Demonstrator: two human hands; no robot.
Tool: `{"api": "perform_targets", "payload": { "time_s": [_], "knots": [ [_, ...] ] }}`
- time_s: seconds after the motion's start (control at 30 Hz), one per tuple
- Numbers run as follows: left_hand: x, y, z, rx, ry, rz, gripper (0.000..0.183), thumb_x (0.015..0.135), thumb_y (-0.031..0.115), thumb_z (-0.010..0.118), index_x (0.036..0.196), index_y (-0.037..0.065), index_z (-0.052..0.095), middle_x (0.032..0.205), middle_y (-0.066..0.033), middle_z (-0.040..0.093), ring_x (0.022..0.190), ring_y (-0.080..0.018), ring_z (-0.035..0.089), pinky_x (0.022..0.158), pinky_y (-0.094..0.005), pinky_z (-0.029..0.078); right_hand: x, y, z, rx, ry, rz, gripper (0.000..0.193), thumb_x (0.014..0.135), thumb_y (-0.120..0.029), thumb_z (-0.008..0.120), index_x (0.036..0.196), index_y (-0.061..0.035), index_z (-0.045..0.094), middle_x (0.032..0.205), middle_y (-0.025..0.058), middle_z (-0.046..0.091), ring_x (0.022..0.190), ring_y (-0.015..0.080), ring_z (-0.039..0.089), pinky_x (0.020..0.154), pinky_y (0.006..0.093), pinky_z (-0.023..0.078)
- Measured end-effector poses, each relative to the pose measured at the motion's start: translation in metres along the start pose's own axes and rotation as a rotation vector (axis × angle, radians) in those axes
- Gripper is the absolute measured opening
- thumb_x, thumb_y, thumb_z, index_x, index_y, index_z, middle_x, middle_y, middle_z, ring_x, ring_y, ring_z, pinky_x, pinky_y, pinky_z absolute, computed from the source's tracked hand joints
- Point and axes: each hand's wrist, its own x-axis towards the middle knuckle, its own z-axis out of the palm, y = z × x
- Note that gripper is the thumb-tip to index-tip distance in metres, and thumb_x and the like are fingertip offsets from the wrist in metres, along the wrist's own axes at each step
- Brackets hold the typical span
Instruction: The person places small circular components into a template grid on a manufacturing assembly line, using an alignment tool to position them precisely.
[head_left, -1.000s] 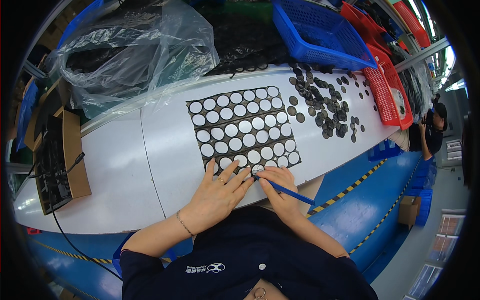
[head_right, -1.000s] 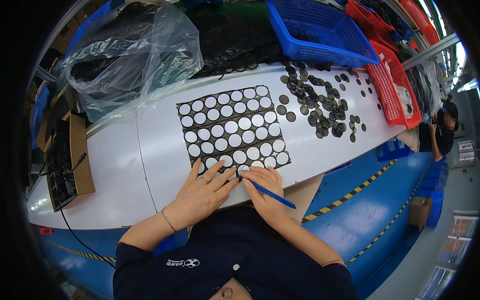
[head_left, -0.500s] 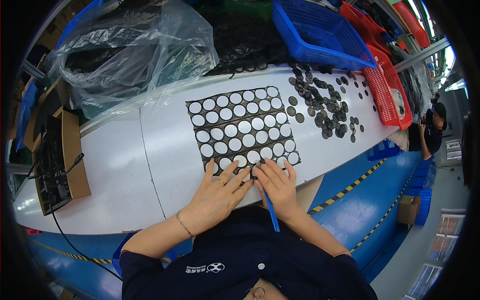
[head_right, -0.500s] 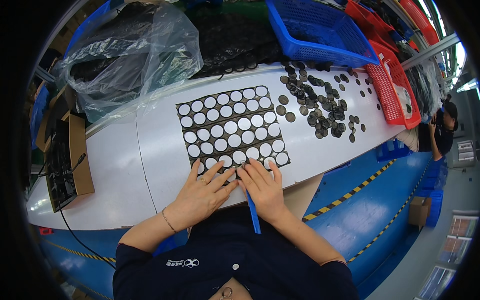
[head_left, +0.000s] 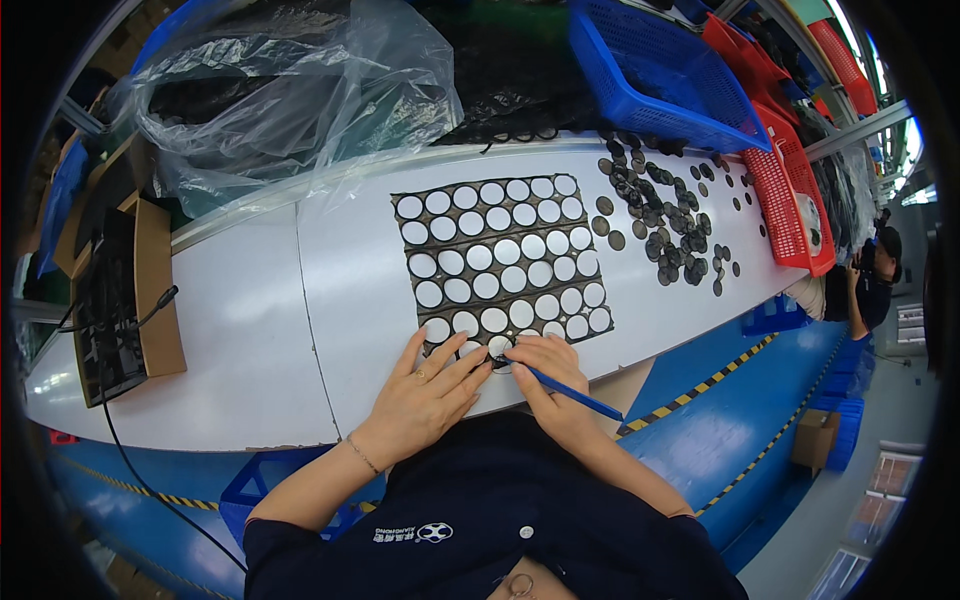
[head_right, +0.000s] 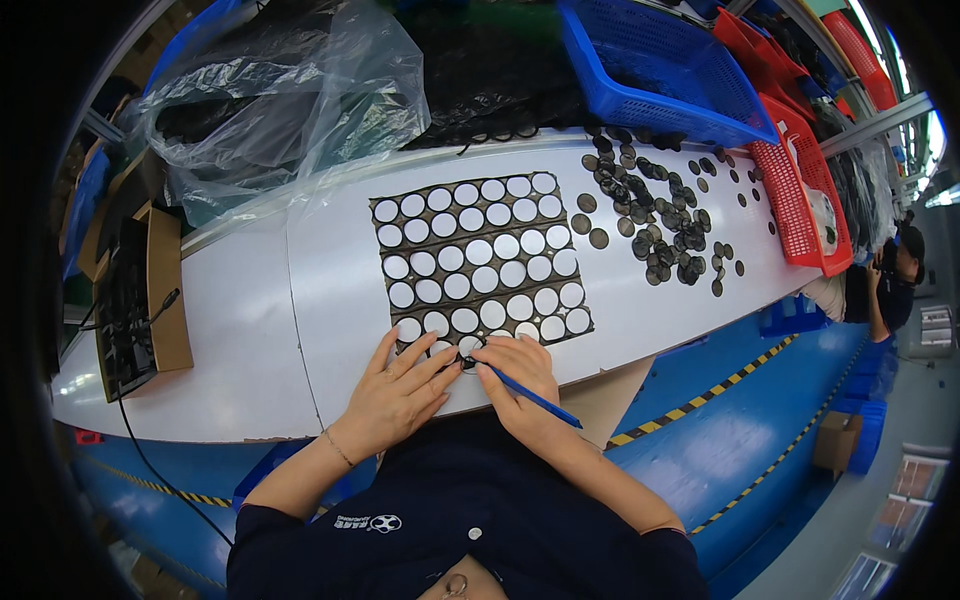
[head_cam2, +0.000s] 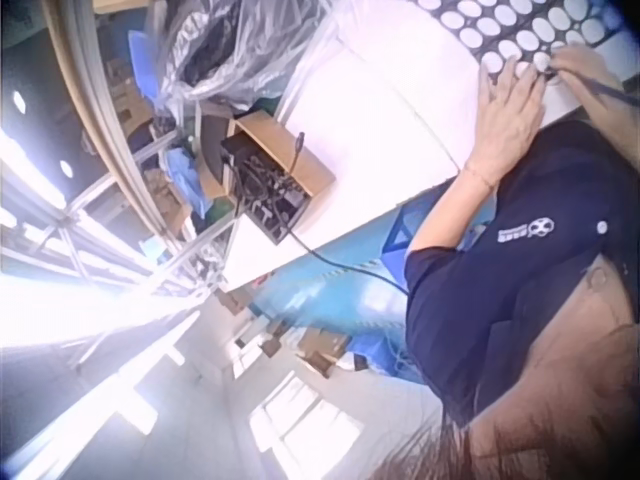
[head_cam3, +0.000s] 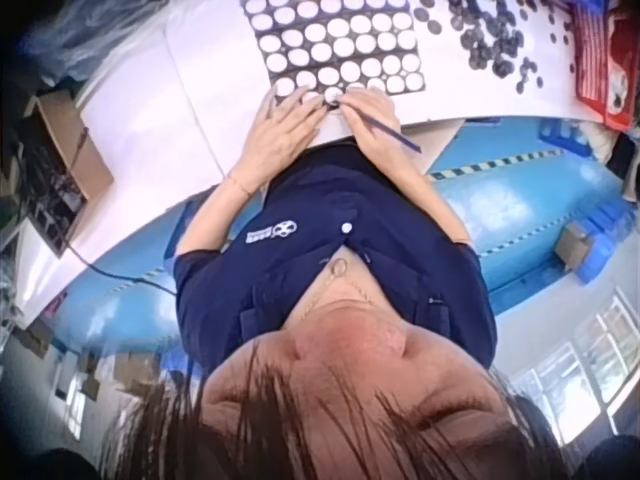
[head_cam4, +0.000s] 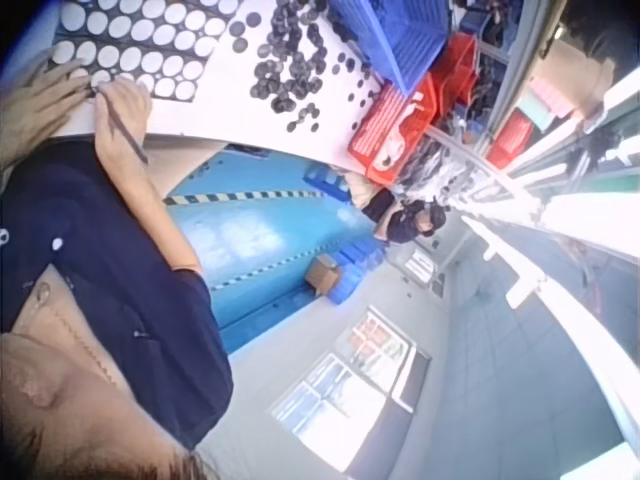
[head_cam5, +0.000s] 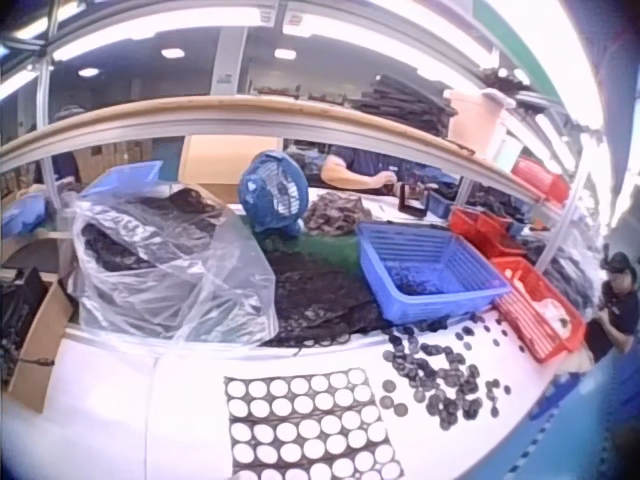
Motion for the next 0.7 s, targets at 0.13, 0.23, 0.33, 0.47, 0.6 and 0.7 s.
{"api": "perform_targets", "payload": {
  "time_s": [0.13,0.23,0.33,0.47,0.6,0.7],
  "knots": [
    [0.0007,-0.0002,-0.0007,-0.006,0.000,-0.008,0.037,0.084,0.021,0.070,0.120,0.013,0.063,0.132,-0.0020,0.056,0.133,-0.0232,0.044,0.112,-0.0536,0.027,0.0006,-0.0009,0.0005,0.027,-0.039,0.036,0.019,0.092,-0.018,0.062,0.105,-0.0063,0.069,0.106,0.0084,0.069,0.112,0.0236,0.058,0.107,0.0454,0.031],
    [0.0002,0.0000,0.0004,-0.021,-0.003,-0.014,0.036,0.084,0.020,0.070,0.118,0.012,0.063,0.132,-0.0020,0.056,0.132,-0.0234,0.044,0.112,-0.0537,0.028,0.0002,-0.0005,0.0008,0.019,-0.049,0.035,0.019,0.092,-0.018,0.062,0.105,-0.0065,0.069,0.106,0.0075,0.069,0.113,0.0234,0.058,0.107,0.0452,0.030],
    [0.0000,-0.0001,-0.0001,-0.025,0.007,-0.011,0.035,0.084,0.019,0.070,0.118,0.013,0.064,0.132,-0.0023,0.057,0.132,-0.0233,0.044,0.112,-0.0539,0.028,-0.0006,-0.0003,0.0033,-0.023,-0.042,0.014,0.018,0.091,-0.018,0.063,0.104,-0.0065,0.070,0.105,0.0079,0.069,0.112,0.0236,0.058,0.107,0.0446,0.030],
    [0.0011,0.0004,-0.0023,-0.031,0.033,-0.009,0.030,0.087,0.020,0.066,0.115,0.009,0.066,0.128,-0.0038,0.059,0.130,-0.0224,0.046,0.110,-0.0521,0.032,0.0007,-0.0027,0.0046,-0.045,-0.025,0.007,0.018,0.091,-0.017,0.063,0.104,-0.0065,0.070,0.104,0.0092,0.068,0.111,0.0242,0.058,0.107,0.0444,0.030],
    [0.0018,0.0002,-0.0026,-0.042,0.029,-0.014,0.031,0.087,0.020,0.066,0.116,0.009,0.066,0.127,-0.0037,0.060,0.131,-0.0222,0.046,0.110,-0.0519,0.031,0.0009,-0.0021,0.0049,-0.070,-0.026,-0.016,0.019,0.089,-0.016,0.064,0.106,-0.0071,0.069,0.105,0.0106,0.068,0.111,0.0244,0.058,0.106,0.0442,0.031],
    [0.0033,0.0005,-0.0038,-0.043,0.028,-0.010,0.031,0.087,0.020,0.066,0.116,0.009,0.067,0.127,-0.0037,0.060,0.131,-0.0226,0.046,0.110,-0.0526,0.032,0.0003,-0.0073,0.0094,-0.246,-0.003,-0.160,0.024,0.085,-0.012,0.067,0.108,-0.0072,0.068,0.108,0.0098,0.067,0.113,0.0242,0.058,0.106,0.0459,0.031]
  ]
}}
